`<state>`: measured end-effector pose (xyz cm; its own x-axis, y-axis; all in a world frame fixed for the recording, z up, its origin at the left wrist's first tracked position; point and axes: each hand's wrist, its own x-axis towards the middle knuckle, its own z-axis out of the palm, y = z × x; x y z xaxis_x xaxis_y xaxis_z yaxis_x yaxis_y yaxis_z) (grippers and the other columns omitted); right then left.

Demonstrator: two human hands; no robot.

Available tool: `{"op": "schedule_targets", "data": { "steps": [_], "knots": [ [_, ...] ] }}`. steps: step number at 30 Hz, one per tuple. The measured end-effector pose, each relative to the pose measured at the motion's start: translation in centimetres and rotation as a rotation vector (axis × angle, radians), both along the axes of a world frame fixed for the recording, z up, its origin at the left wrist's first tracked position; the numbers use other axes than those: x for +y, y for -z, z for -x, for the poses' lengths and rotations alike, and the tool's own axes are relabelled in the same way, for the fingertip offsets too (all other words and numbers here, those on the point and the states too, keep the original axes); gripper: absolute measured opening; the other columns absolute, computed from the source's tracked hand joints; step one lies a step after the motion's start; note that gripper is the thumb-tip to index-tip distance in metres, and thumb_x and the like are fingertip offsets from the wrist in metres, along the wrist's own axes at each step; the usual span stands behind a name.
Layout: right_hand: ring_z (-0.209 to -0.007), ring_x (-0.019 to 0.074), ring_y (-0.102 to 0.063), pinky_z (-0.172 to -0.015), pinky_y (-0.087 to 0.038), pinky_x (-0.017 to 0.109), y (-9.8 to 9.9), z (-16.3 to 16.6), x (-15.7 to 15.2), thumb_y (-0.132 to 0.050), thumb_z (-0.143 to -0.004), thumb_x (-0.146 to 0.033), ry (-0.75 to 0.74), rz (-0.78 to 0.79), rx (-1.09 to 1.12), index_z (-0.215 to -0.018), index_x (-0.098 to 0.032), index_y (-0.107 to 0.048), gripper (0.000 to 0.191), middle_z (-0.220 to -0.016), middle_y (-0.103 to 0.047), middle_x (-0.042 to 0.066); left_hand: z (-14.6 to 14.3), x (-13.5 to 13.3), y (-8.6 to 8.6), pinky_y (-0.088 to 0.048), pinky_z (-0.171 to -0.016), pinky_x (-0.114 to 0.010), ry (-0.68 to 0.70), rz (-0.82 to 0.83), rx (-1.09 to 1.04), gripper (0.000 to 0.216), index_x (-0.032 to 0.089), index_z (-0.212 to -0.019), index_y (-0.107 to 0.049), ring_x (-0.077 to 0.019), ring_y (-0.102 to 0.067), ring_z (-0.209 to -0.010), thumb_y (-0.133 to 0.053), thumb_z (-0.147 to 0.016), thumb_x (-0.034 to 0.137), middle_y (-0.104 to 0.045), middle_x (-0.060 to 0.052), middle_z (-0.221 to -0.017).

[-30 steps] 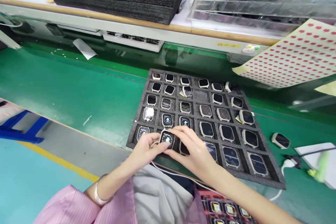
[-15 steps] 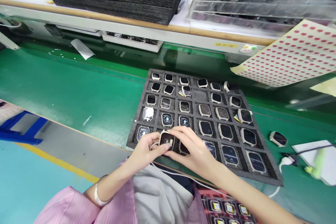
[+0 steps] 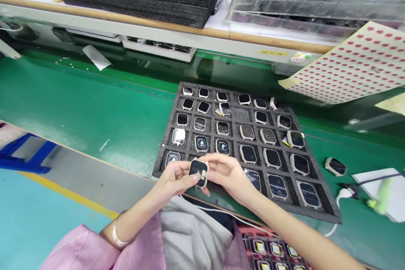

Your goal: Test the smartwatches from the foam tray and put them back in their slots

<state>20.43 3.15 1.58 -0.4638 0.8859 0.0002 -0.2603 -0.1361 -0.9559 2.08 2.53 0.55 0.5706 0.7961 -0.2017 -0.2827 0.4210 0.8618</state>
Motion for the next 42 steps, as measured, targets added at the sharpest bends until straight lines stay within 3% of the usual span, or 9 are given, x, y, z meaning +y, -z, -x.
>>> {"op": "schedule_targets", "data": {
  "steps": [7, 10, 13, 17, 23, 27, 33, 39, 42],
  "knots": [
    [-0.062, 0.0163, -0.066, -0.059, -0.058, 0.031, 0.7, 0.5, -0.1, -0.079, -0.074, -0.024, 0.044, 0.057, 0.045, -0.101, -0.022, -0.073, 0.028, -0.088, -0.059, 0.002, 0.4, 0.1, 0.5, -0.008, -0.034, -0.019, 0.038, 0.013, 0.004, 0.041, 0.01, -0.098, -0.069, -0.0014, -0.016, -0.034, -0.068, -0.077, 0.045, -0.063, -0.004, -0.056],
    [-0.075, 0.0176, -0.065, -0.07, -0.056, 0.032, 0.0, -0.3, 0.5, -0.077, -0.076, -0.028, 0.054, -0.1, -0.127, -0.102, -0.02, -0.073, 0.027, -0.089, -0.062, 0.005, 0.0, 0.1, 0.1, -0.02, -0.036, -0.018, 0.007, 0.0, 0.013, 0.041, 0.01, -0.1, -0.067, -0.0034, -0.031, -0.035, -0.068, -0.078, 0.044, -0.067, -0.007, -0.066],
    [-0.084, 0.0191, -0.062, -0.076, -0.053, 0.034, -0.8, -1.2, 0.9, -0.071, -0.083, -0.027, 0.027, -0.292, -0.293, -0.106, -0.021, -0.071, 0.024, -0.095, -0.064, 0.007, -0.4, -0.1, -0.2, -0.044, -0.055, -0.023, -0.055, -0.011, 0.004, 0.034, 0.012, -0.096, -0.067, -0.0124, -0.057, -0.055, -0.07, -0.078, 0.04, -0.068, -0.008, -0.076],
    [-0.088, 0.02, -0.062, -0.077, -0.054, 0.035, -2.1, -1.7, 0.7, -0.063, -0.089, -0.024, 0.033, -0.499, -0.517, -0.117, -0.022, -0.064, 0.028, -0.102, -0.065, 0.008, -0.6, -0.3, -0.2, -0.047, -0.074, -0.029, -0.102, -0.043, 0.051, 0.025, 0.012, -0.085, -0.065, -0.0183, -0.062, -0.074, -0.069, -0.079, 0.036, -0.066, -0.006, -0.079],
    [-0.103, 0.0249, -0.058, -0.087, -0.051, 0.04, -2.3, -1.2, -0.3, -0.067, -0.084, -0.026, 0.036, -0.721, -0.737, -0.125, -0.019, -0.054, 0.043, -0.113, -0.059, 0.011, -0.9, -0.3, 0.5, -0.043, -0.066, -0.024, -0.133, -0.104, 0.18, 0.026, 0.012, -0.089, -0.062, -0.0151, -0.056, -0.072, -0.067, -0.081, 0.036, -0.061, -0.004, -0.078],
    [-0.098, 0.0277, -0.057, -0.084, -0.049, 0.045, -2.3, -1.0, -0.4, -0.067, -0.082, -0.026, 0.096, -0.848, -0.927, -0.115, -0.017, -0.057, 0.036, -0.108, -0.058, 0.013, -0.9, -0.9, 0.7, -0.043, -0.067, -0.024, -0.086, -0.149, 0.279, 0.03, 0.014, -0.097, -0.06, -0.0162, -0.055, -0.078, -0.067, -0.08, 0.037, -0.06, -0.004, -0.088],
    [-0.095, 0.0232, -0.058, -0.082, -0.05, 0.037, -1.8, -1.3, 0.8, -0.069, -0.08, -0.027, 0.209, -0.713, -0.804, -0.105, -0.019, -0.058, 0.029, -0.102, -0.059, 0.008, 0.7, -3.1, 0.5, -0.043, -0.066, -0.023, 0.044, -0.058, 0.254, 0.029, 0.018, -0.105, -0.054, -0.0123, -0.055, -0.073, -0.064, -0.084, 0.036, -0.061, -0.004, -0.097],
    [-0.103, 0.0288, -0.053, -0.085, -0.046, 0.045, -0.8, -0.9, 0.1, -0.074, -0.078, -0.028, 0.019, -0.884, -1.127, -0.119, -0.013, -0.056, 0.047, -0.112, -0.058, 0.014, 2.0, -3.6, 0.3, -0.031, -0.04, -0.017, -0.065, 0.013, 0.289, 0.036, 0.018, -0.114, -0.051, -0.0035, -0.037, -0.045, -0.061, -0.086, 0.039, -0.062, -0.003, -0.089],
    [-0.099, 0.0292, -0.054, -0.082, -0.046, 0.044, -2.1, -2.2, -0.6, -0.071, -0.08, -0.025, -0.038, -0.922, -1.279, -0.108, -0.012, -0.061, 0.032, -0.106, -0.059, 0.014, 1.6, -3.0, -0.1, -0.037, -0.044, -0.015, 0.008, -0.029, 0.251, 0.039, 0.018, -0.114, -0.051, -0.0052, -0.041, -0.054, -0.068, -0.082, 0.033, -0.062, -0.005, -0.095]
  ]
}}
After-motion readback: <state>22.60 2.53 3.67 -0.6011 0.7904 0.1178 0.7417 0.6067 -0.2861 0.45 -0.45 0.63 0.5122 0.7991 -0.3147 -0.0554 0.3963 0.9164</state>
